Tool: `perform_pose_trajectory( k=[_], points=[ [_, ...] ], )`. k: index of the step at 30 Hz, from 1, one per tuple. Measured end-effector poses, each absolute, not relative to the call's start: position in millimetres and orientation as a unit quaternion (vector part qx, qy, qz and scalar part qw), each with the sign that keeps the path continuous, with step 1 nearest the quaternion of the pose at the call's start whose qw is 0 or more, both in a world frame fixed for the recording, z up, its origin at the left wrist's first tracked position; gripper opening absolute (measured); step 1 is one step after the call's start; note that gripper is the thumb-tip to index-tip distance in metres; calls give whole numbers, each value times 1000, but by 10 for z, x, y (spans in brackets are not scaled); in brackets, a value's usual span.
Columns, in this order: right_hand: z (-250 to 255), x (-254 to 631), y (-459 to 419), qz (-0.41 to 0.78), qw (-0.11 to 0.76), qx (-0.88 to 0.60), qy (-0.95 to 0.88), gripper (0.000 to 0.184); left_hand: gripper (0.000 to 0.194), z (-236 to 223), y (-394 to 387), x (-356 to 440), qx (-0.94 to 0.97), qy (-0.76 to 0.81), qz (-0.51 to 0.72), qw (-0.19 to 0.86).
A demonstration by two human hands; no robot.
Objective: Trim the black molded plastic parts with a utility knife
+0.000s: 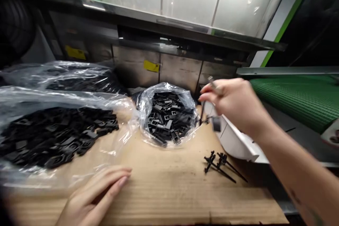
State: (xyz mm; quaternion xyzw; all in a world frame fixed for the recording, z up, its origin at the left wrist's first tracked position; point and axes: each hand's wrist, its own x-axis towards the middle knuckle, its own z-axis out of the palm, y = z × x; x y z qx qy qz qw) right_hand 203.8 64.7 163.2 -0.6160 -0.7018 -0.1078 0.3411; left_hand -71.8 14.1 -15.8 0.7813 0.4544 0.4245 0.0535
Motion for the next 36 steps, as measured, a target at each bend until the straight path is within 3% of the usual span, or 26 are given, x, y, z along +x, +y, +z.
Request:
perform_pose_trajectory(
  k=[3,8,17,24,28,36],
  points=[
    [1148,1491,439,5,272,-529,-804,11,22,-20,51,-684,768,488,413,48],
    [709,1069,377,15,208,-458,-864,23,40,18,13,-676,827,465,316,19],
    [689,809,432,15,158,-453,-877,17,26,23,188,-537,846,458,261,85],
    [709,1358,485,129,237,-521,-810,16,34,-91,191,-615,871,436,224,-26],
    [647,1665,195,122,267,-543,-786,22,32,-121,185,-620,872,429,226,-64],
    [248,1644,-226,63,362,-496,-786,13,34,-135,184,-648,868,436,224,-78]
  ],
)
